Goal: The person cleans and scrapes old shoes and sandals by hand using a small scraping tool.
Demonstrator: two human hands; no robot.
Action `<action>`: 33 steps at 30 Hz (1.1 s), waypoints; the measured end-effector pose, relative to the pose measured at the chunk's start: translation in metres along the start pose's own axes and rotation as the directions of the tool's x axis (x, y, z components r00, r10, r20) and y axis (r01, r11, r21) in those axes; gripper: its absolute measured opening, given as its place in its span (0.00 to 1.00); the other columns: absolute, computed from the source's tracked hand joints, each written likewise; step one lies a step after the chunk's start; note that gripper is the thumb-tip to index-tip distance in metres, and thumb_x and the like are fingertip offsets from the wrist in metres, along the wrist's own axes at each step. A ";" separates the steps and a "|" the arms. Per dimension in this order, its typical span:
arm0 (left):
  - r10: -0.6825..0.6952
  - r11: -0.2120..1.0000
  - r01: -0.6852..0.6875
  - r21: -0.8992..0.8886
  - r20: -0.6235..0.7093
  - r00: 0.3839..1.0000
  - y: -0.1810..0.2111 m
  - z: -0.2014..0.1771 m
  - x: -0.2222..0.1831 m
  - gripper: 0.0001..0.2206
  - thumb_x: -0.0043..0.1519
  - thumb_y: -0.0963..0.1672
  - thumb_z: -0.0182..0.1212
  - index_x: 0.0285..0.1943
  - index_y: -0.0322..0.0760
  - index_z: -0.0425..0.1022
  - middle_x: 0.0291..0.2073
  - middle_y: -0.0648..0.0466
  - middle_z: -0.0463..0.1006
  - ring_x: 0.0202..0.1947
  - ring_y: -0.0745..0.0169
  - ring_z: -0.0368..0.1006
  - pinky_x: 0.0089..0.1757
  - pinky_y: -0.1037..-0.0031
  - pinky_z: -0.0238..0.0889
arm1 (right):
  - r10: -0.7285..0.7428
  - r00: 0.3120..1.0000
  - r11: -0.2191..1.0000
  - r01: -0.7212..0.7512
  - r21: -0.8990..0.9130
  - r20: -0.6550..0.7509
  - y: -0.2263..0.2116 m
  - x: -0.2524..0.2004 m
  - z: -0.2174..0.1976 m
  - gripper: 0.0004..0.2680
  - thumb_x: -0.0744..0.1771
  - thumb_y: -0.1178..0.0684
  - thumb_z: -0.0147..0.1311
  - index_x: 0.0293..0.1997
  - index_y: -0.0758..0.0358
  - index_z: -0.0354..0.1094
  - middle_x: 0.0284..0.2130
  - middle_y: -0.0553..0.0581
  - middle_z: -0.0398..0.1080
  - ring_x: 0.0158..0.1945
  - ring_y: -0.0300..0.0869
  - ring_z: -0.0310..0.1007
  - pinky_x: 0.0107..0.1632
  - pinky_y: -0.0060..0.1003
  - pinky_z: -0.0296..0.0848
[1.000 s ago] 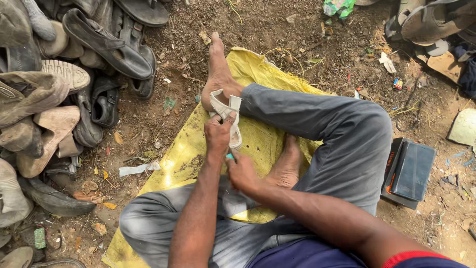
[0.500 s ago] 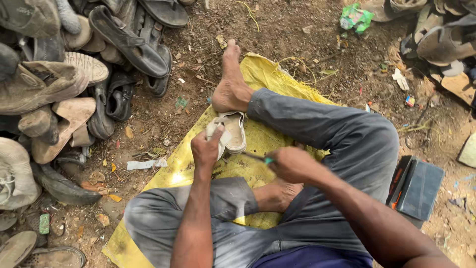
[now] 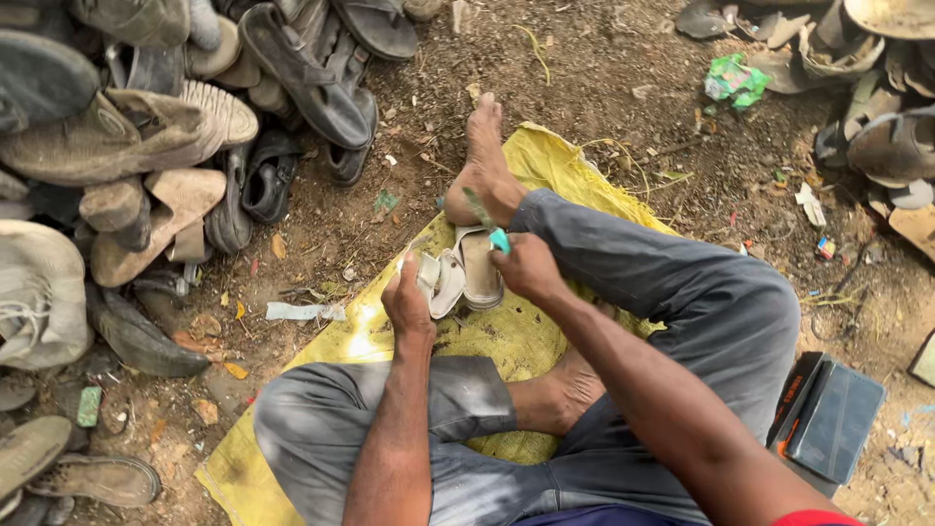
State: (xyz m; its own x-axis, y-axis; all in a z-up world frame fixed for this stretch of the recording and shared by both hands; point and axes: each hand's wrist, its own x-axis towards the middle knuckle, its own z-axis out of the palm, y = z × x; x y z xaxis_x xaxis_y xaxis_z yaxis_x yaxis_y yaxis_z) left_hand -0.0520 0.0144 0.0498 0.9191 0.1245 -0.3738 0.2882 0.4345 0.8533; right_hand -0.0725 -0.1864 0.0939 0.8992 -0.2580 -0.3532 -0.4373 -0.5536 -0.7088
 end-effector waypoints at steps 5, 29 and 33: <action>0.003 1.000 -0.003 -0.017 0.018 1.000 0.012 0.018 -0.004 0.13 0.64 0.47 0.60 0.35 0.31 0.79 0.26 0.55 0.77 0.24 0.68 0.70 0.26 0.74 0.65 | -0.077 0.997 0.997 0.077 0.005 0.014 -0.003 -0.014 -0.029 0.11 0.66 0.48 0.57 0.31 0.69 0.72 0.22 0.66 0.73 0.27 0.52 0.71 0.36 0.50 0.72; -0.066 0.295 -0.788 0.540 0.835 0.547 0.077 0.007 0.004 0.36 0.46 0.43 0.68 0.71 0.46 0.73 0.77 0.35 0.45 0.77 0.37 0.36 0.68 0.58 0.33 | 0.375 0.872 0.704 -0.046 0.709 -0.315 0.067 -0.034 -0.232 0.07 0.67 0.48 0.55 0.40 0.60 0.68 0.23 0.53 0.66 0.22 0.38 0.63 0.25 0.37 0.60; -0.403 -0.208 -0.787 0.581 0.682 0.610 0.073 0.050 -0.022 0.21 0.54 0.45 0.72 0.58 0.52 0.80 0.79 0.46 0.46 0.77 0.42 0.36 0.68 0.54 0.25 | 0.323 0.940 0.634 -0.130 0.762 -0.108 0.062 -0.068 -0.155 0.05 0.68 0.51 0.51 0.37 0.58 0.64 0.18 0.48 0.60 0.14 0.36 0.56 0.16 0.33 0.53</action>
State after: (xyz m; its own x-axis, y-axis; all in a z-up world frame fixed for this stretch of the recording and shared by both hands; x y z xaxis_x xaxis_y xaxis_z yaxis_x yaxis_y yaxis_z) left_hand -0.0374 -0.0013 0.1383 0.6281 -0.7076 -0.3237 -0.6269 -0.7066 0.3282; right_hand -0.1590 -0.3264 0.1686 0.7057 -0.5069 -0.4950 -0.4042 0.2857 -0.8689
